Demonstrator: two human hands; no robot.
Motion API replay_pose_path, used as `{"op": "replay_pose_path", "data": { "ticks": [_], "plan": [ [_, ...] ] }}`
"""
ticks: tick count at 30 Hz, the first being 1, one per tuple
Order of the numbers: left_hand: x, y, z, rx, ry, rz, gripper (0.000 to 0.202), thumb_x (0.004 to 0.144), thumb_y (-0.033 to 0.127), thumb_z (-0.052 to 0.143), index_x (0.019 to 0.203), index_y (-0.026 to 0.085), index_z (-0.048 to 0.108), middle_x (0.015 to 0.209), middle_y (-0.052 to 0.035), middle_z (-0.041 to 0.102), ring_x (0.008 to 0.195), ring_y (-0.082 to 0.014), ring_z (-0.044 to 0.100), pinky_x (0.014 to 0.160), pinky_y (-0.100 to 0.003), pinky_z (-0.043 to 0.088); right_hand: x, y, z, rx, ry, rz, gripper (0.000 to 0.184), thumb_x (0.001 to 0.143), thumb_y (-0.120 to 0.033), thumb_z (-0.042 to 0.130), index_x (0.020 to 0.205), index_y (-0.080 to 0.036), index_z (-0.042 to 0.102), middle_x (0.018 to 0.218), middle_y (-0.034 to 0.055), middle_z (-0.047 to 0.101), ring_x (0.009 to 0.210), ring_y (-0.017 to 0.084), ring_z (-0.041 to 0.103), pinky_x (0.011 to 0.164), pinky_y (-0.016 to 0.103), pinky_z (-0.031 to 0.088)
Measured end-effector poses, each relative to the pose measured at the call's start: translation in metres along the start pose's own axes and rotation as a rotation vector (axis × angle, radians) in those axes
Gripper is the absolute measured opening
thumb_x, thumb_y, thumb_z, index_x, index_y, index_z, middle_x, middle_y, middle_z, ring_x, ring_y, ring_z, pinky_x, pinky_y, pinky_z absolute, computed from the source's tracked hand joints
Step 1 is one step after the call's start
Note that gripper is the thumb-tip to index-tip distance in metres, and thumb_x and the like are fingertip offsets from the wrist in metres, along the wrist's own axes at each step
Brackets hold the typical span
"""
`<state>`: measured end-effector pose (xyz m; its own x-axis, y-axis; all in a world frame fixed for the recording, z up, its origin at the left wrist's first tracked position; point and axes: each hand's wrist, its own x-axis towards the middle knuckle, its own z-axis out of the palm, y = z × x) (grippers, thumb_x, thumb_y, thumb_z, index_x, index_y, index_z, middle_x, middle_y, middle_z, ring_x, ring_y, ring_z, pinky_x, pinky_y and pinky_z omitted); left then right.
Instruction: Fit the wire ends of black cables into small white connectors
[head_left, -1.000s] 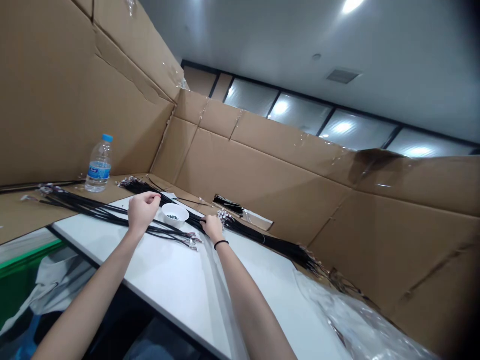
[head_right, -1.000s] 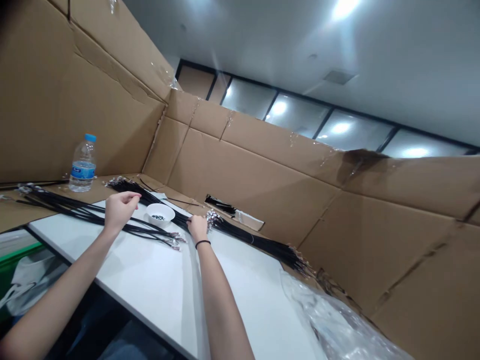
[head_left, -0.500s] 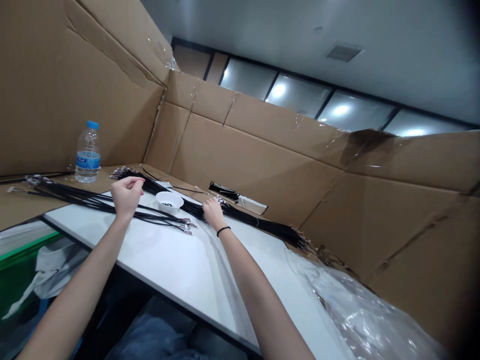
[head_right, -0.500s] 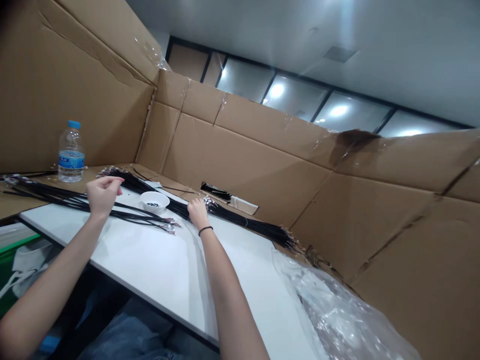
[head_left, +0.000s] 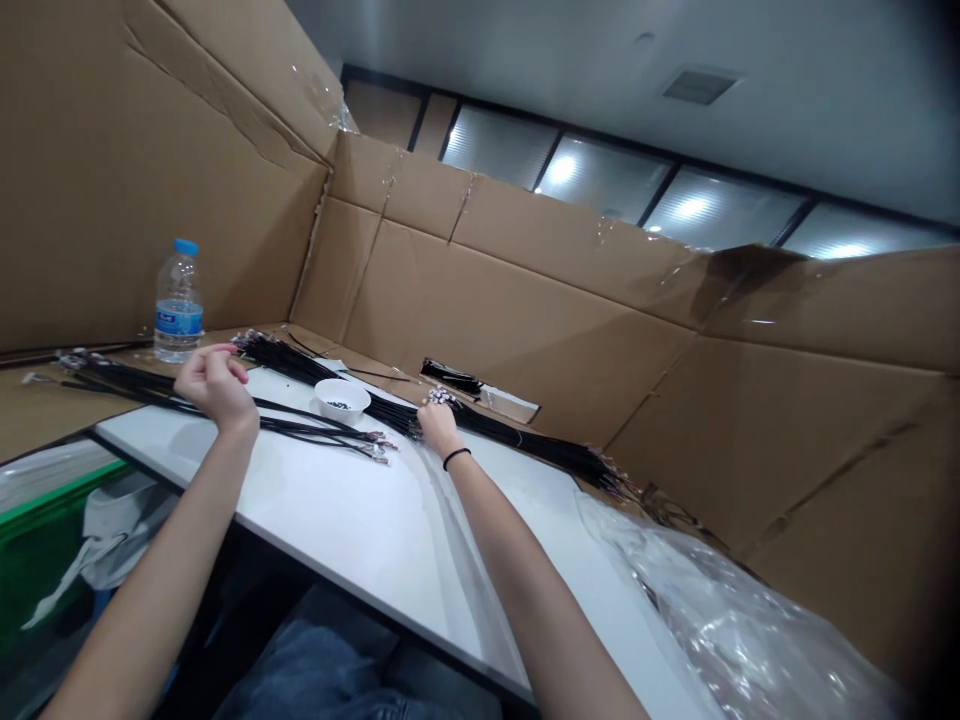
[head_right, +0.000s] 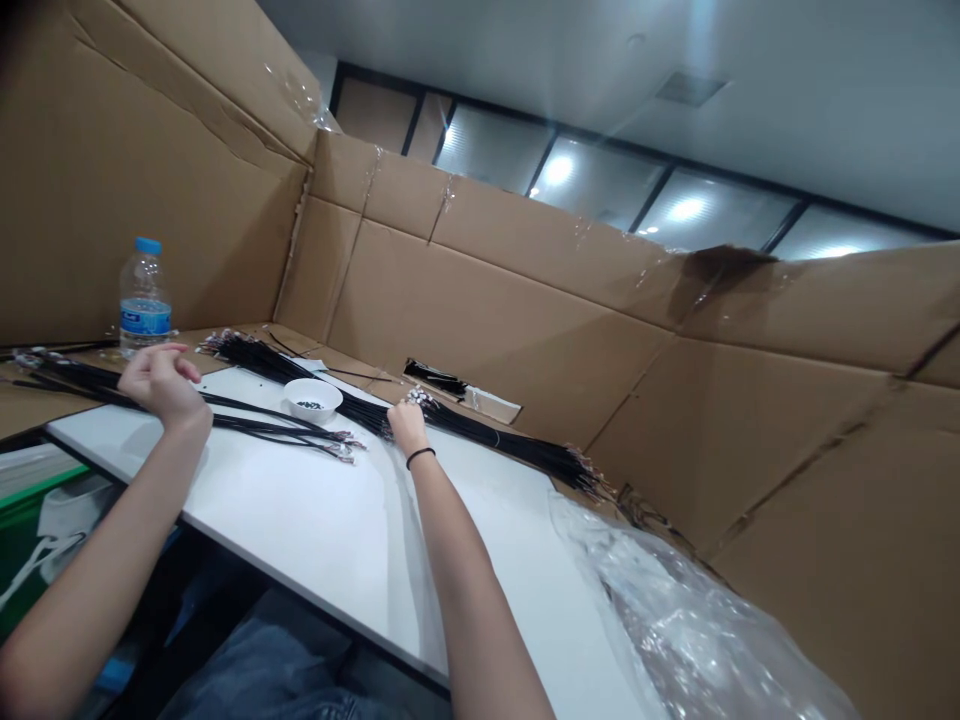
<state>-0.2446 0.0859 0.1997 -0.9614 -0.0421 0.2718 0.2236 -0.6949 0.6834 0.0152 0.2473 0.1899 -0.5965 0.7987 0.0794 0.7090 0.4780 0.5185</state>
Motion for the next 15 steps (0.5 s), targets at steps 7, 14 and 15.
{"op": "replay_pose_path", "data": {
  "ticks": [7,14,15],
  "plan": [
    [0.002,0.000,0.000,0.008,0.008,-0.042,0.037,0.096,0.033,0.056,0.066,0.013,0.053,0.050,0.0089,0.041,0.041,-0.0048,0.038,0.043,-0.018,0.035,-0.015,0.025,0.007,-0.028,-0.036,0.058,0.034,0.094,-0.032,0.062,0.121,-0.012,0.060,0.122,0.0126,0.062,0.105,0.023,0.064,0.089,0.042,0.055],
    [0.002,-0.001,0.001,0.028,-0.012,-0.052,0.036,0.097,0.034,0.055,0.067,0.013,0.052,0.052,0.0084,0.042,0.042,-0.0047,0.038,0.043,-0.018,0.035,-0.035,0.055,0.012,-0.042,-0.090,0.115,0.034,0.094,-0.032,0.062,0.121,-0.012,0.060,0.121,0.0124,0.062,0.105,0.023,0.064,0.089,0.042,0.055],
    [0.002,-0.001,0.001,0.033,-0.019,-0.052,0.036,0.097,0.033,0.054,0.068,0.013,0.052,0.052,0.0084,0.042,0.042,-0.0048,0.038,0.044,-0.018,0.035,-0.038,0.059,0.013,-0.044,-0.094,0.122,0.034,0.094,-0.032,0.062,0.121,-0.012,0.060,0.121,0.0126,0.062,0.105,0.023,0.064,0.089,0.042,0.055]
  ]
}}
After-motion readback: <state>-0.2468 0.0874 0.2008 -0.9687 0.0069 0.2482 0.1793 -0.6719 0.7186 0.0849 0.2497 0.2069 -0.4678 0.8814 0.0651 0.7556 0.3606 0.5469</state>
